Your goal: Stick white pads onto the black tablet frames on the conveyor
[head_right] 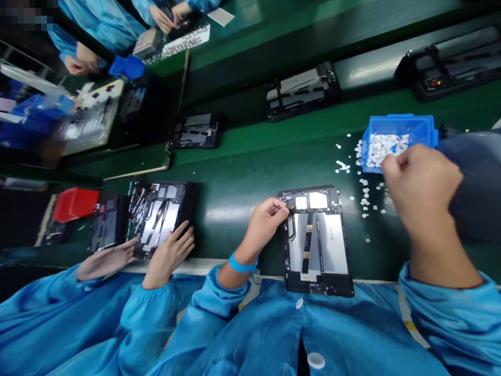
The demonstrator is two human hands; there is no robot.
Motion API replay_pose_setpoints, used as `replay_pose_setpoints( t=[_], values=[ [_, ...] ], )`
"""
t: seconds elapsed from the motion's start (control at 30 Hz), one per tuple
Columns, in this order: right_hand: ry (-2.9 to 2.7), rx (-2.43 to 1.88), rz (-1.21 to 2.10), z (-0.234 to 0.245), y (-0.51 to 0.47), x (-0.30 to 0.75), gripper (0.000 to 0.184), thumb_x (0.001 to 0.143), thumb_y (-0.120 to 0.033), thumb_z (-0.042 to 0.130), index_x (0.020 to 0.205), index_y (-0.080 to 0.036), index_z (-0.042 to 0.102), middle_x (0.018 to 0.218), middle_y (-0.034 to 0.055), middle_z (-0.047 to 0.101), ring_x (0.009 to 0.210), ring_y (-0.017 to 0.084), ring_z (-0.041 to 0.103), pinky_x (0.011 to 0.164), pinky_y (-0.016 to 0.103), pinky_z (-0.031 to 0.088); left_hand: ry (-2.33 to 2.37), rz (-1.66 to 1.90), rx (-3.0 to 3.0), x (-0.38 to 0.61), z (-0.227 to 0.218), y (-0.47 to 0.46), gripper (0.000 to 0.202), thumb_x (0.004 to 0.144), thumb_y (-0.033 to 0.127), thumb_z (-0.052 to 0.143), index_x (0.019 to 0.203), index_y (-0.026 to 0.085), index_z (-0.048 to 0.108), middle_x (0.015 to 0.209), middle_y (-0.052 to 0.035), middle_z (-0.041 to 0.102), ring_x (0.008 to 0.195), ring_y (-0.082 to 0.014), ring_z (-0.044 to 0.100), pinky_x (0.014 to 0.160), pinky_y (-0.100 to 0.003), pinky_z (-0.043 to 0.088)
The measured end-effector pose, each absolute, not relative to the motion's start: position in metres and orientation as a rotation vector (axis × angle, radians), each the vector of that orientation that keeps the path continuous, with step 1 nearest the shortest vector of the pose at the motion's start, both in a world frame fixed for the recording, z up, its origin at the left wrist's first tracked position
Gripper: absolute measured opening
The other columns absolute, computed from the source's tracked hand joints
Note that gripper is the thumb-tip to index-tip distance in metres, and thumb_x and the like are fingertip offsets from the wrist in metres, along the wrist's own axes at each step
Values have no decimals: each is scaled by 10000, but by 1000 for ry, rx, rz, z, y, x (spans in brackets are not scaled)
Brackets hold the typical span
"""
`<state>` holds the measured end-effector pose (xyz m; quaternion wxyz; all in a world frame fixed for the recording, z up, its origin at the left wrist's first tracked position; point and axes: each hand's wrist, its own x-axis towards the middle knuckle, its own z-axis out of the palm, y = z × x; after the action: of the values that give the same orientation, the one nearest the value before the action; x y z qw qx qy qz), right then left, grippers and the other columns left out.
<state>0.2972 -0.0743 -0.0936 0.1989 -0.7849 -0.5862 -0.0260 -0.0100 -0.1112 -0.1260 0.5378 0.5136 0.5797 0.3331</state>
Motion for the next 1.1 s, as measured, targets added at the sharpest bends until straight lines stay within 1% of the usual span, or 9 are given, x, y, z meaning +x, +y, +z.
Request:
replay_pose_setpoints(
  t=[0.07,0.13,0.27,0.5,0.7,0.87,0.93,1.03,1.1],
  values=[
    [-1768,-2065,-21,-91,-78,295,173,950,-288,562,867,-205,688,816,127,675,774,261,582,669,371,320,1357,832,1146,-9,-129,-109,96,866,254,708,843,185,646,774,8,682,685,-111,604,652,-223,441],
    [-1986,-1731,158,-96,-89,266,165,957,-245,559,902,-205,709,921,120,723,860,259,631,738,360,403,1363,876,1103,-7,-131,-108,125,855,255,720,836,188,616,790,3,685,714,-115,622,682,-227,457],
    [-2151,-1388,451,-116,-110,189,195,1007,-250,570,910,-204,733,891,70,747,864,230,664,834,344,466,1406,919,1113,-4,-131,-111,131,851,256,723,835,190,611,787,8,683,707,-113,630,678,-226,467],
    [-2104,-1516,443,-133,-108,162,172,915,-170,585,783,-207,690,791,63,711,763,217,631,748,326,434,1515,942,1292,2,-129,-120,55,851,183,692,813,191,653,846,-8,741,731,-123,665,683,-238,501],
    [-2008,-1608,403,-117,-83,204,132,831,-176,550,748,-204,649,780,74,686,745,203,594,693,322,392,1509,885,1285,2,-129,-117,51,862,184,674,817,189,651,821,-7,736,712,-123,663,658,-234,494],
    [-1550,-2229,71,-80,-65,293,190,901,-261,569,814,-175,715,726,126,680,709,229,588,659,381,339,1459,875,1227,-7,-126,-114,86,869,240,705,844,179,650,763,5,698,669,-112,628,626,-219,470],
    [-1600,-2246,224,-73,-71,294,184,909,-275,586,871,-183,740,775,134,713,724,240,618,670,381,368,1446,868,1285,-14,-120,-115,103,883,273,723,901,181,679,798,-3,716,683,-116,631,642,-227,483],
    [-1824,-1892,688,-78,-84,251,200,873,-264,616,1001,-222,764,921,77,777,777,219,687,722,337,461,1505,881,1481,-29,-112,-116,98,939,283,689,974,195,713,863,-20,747,727,-133,653,683,-253,500],
    [-1902,-1763,881,-88,-85,215,190,867,-287,627,973,-235,775,881,41,786,776,209,706,704,315,469,1574,862,1713,-41,-111,-114,95,973,255,654,998,200,728,911,-35,760,802,-156,678,749,-284,515]
  ],
)
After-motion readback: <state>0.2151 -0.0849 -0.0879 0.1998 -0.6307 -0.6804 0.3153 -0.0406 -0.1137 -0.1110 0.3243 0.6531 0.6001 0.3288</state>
